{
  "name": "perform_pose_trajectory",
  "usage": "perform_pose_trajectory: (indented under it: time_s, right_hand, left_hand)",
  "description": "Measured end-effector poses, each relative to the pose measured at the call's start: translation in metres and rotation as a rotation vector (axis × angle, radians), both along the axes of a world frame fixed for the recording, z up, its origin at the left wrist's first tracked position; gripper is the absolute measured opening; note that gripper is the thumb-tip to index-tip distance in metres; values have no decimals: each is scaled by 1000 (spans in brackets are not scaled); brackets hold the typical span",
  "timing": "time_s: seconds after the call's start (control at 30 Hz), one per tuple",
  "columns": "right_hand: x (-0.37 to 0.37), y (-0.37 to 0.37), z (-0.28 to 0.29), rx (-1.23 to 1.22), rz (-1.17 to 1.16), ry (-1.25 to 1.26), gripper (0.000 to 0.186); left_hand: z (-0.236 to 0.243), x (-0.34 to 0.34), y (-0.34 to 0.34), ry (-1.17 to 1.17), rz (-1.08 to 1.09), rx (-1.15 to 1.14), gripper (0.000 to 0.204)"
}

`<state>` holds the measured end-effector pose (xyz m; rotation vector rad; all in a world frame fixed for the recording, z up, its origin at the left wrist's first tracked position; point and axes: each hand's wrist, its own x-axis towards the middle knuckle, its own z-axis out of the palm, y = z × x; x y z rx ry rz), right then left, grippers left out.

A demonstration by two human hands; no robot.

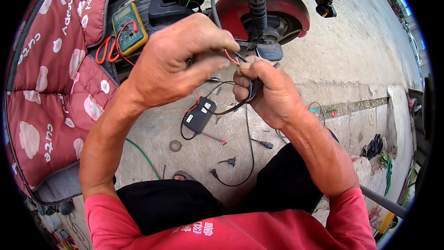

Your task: The person sits on the ground and repairs a scooter's electrical wiring by stripping the ends of red and black wires, twisting them together, and wrapping the connection with black electrical tape. A multimeter is visible on the scooter seat nearby.

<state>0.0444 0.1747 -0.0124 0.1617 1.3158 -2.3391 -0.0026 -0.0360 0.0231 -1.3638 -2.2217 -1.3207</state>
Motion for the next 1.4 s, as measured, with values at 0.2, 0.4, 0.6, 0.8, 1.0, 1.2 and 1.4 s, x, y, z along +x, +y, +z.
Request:
perform_pose_trajectory:
  time_s: [0.2, 0.4, 0.6, 0.8, 1.0, 1.2, 1.4]
  right_hand:
    - [0, 6, 6, -223, 131, -191, 14]
    - [3, 4, 6, -1, 74, 29, 10]
    - [11, -5, 9, 812, -139, 637, 10]
    - [10, -7, 7, 583, -136, 461, 12]
    - [6, -1, 8, -16, -14, 37, 14]
    - [5, 7, 10, -318, 130, -162, 16]
    - [4, 9, 11, -441, 159, -248, 19]
  left_hand:
    - [-12, 5, 12, 180, 49, -89, 29]
    - [-5, 6, 13, 120, 31, -183, 20]
    - [11, 10, 12, 81, 63, -343, 15]
    - [13, 7, 7, 54, 72, -250, 13]
    - [0, 8, 0, -389, 166, 91, 16]
    - [-26, 11, 9, -931, 52, 320, 24]
    - [-26, 17, 17, -1081, -34, 390, 26]
